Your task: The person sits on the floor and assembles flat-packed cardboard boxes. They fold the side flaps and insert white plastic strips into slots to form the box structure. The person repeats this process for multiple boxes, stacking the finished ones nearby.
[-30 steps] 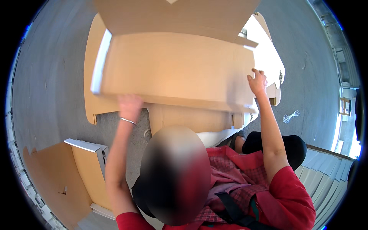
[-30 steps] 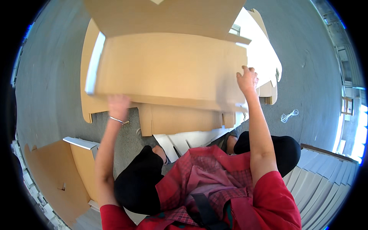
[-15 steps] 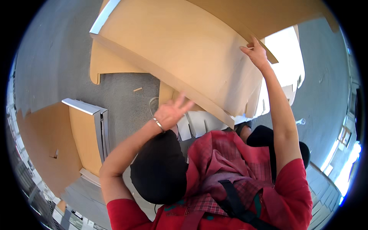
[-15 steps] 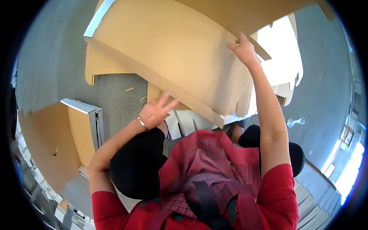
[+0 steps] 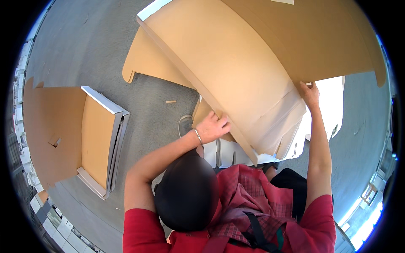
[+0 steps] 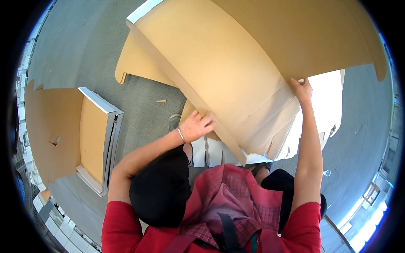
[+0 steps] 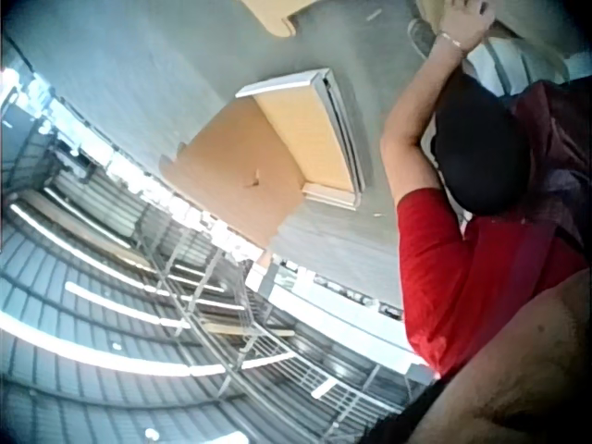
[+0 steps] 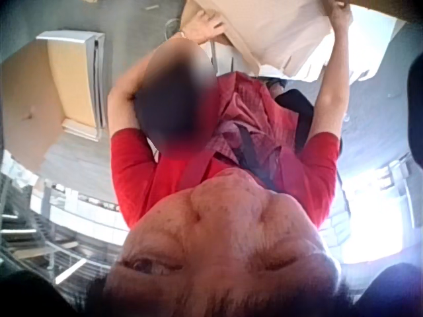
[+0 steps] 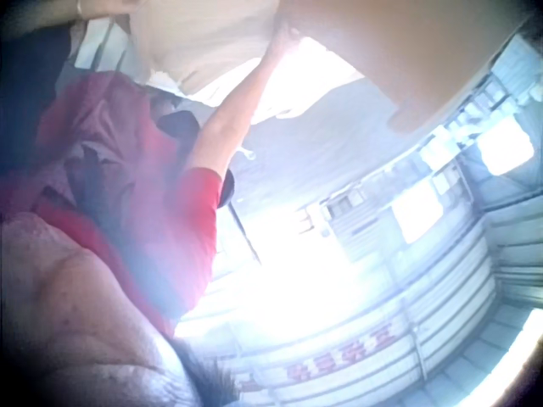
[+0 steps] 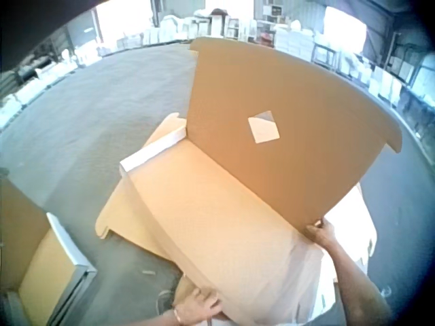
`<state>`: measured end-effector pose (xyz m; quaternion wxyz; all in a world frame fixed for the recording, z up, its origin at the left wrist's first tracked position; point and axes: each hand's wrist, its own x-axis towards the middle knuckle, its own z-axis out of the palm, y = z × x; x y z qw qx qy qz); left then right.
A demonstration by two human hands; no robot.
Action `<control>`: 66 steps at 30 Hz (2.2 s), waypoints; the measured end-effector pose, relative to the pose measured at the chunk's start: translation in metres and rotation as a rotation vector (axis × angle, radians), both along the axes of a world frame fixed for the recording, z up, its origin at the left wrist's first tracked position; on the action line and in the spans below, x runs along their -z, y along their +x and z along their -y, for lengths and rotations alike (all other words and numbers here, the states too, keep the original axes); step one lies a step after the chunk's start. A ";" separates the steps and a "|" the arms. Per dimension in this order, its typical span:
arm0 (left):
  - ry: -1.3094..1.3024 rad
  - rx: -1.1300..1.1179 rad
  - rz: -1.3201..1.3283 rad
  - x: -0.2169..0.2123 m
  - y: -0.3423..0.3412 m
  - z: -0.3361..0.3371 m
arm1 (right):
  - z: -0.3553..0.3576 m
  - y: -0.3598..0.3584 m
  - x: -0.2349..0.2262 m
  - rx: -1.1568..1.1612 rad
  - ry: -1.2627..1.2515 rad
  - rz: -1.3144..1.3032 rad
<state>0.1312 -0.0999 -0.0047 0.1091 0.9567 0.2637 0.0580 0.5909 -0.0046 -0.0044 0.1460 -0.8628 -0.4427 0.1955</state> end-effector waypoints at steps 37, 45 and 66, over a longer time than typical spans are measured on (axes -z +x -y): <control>-0.244 -0.098 0.104 -0.016 -0.113 0.005 | 0.025 -0.086 0.053 -0.395 -0.154 -0.184; -0.645 -0.925 0.764 0.001 -0.091 -0.004 | 0.014 -0.103 0.025 -0.423 -0.222 -0.460; 0.129 -0.889 -0.406 0.008 -0.063 -0.024 | 0.024 -0.150 0.014 0.059 -0.432 -1.513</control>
